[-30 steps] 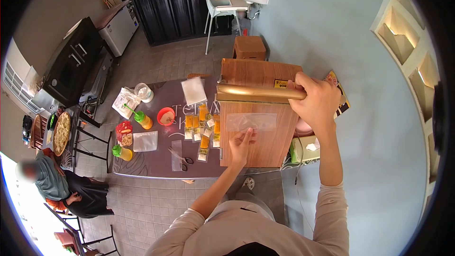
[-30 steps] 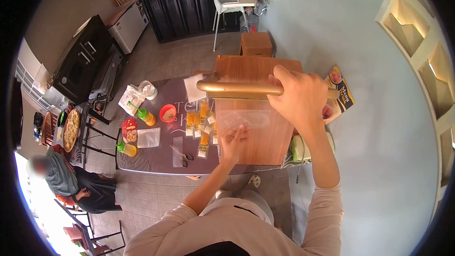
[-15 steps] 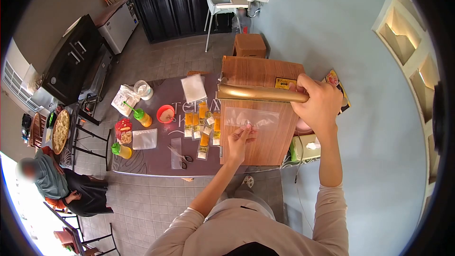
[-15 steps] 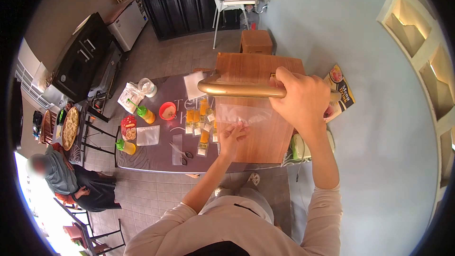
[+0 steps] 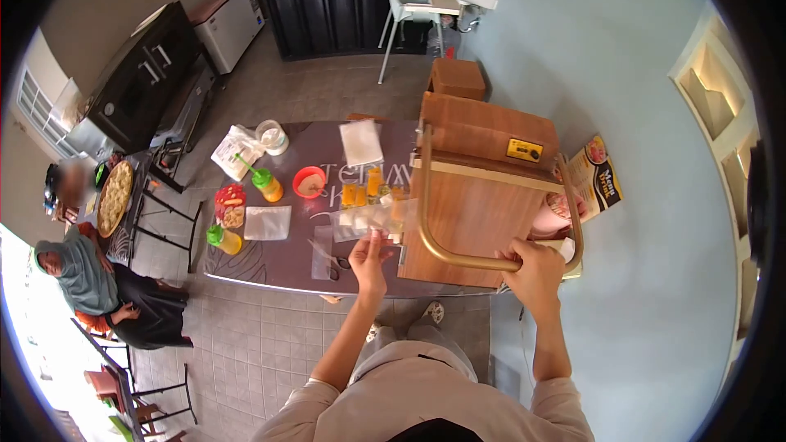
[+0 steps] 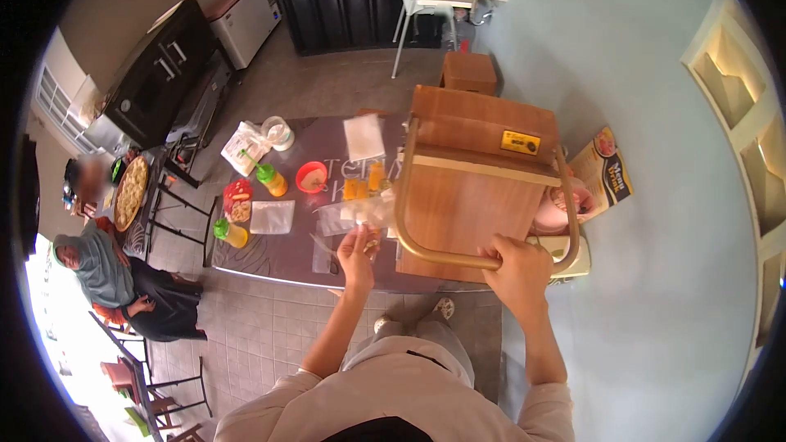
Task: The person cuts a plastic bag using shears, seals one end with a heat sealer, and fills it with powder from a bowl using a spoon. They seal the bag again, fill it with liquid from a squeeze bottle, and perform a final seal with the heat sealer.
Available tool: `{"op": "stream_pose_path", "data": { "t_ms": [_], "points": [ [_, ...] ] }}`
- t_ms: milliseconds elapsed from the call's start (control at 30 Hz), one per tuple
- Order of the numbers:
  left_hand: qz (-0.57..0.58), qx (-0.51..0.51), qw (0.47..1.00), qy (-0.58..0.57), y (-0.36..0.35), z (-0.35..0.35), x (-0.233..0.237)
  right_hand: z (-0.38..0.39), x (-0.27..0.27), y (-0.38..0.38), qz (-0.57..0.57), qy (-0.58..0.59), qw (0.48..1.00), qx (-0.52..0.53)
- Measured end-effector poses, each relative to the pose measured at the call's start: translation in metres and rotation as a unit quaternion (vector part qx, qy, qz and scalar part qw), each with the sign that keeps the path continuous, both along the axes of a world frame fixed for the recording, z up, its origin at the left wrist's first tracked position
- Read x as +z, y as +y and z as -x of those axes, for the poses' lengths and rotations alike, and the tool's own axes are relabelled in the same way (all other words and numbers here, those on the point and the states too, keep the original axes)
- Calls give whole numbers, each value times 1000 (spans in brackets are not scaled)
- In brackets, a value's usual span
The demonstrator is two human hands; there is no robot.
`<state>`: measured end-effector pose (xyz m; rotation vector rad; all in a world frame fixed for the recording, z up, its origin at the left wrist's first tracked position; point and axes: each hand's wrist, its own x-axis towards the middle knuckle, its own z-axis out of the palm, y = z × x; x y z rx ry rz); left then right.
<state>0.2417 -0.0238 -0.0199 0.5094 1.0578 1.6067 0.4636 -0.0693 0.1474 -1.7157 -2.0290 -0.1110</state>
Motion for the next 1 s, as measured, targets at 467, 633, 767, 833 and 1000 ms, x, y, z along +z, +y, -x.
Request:
{"op": "stream_pose_path", "data": {
  "t_ms": [467, 633, 767, 833, 1000],
  "points": [
    [-86, -31, 993, -79, -65, 95, 36, 115, -27, -50, -23, 344, 926, 153],
    [-93, -82, 988, -87, -86, 107, 25, 200, -67, -11, 164, 670, 713, 128],
    [0, -141, 987, -71, -92, 118, 21, 206, -110, 21, 246, 636, 716, 150],
    [-26, -106, 989, -95, -91, 126, 28, 200, -113, 32, 269, 591, 739, 177],
    [35, -110, 993, -32, -86, 156, 4, 197, -121, 57, 304, 470, 795, 231]
  ]
}}
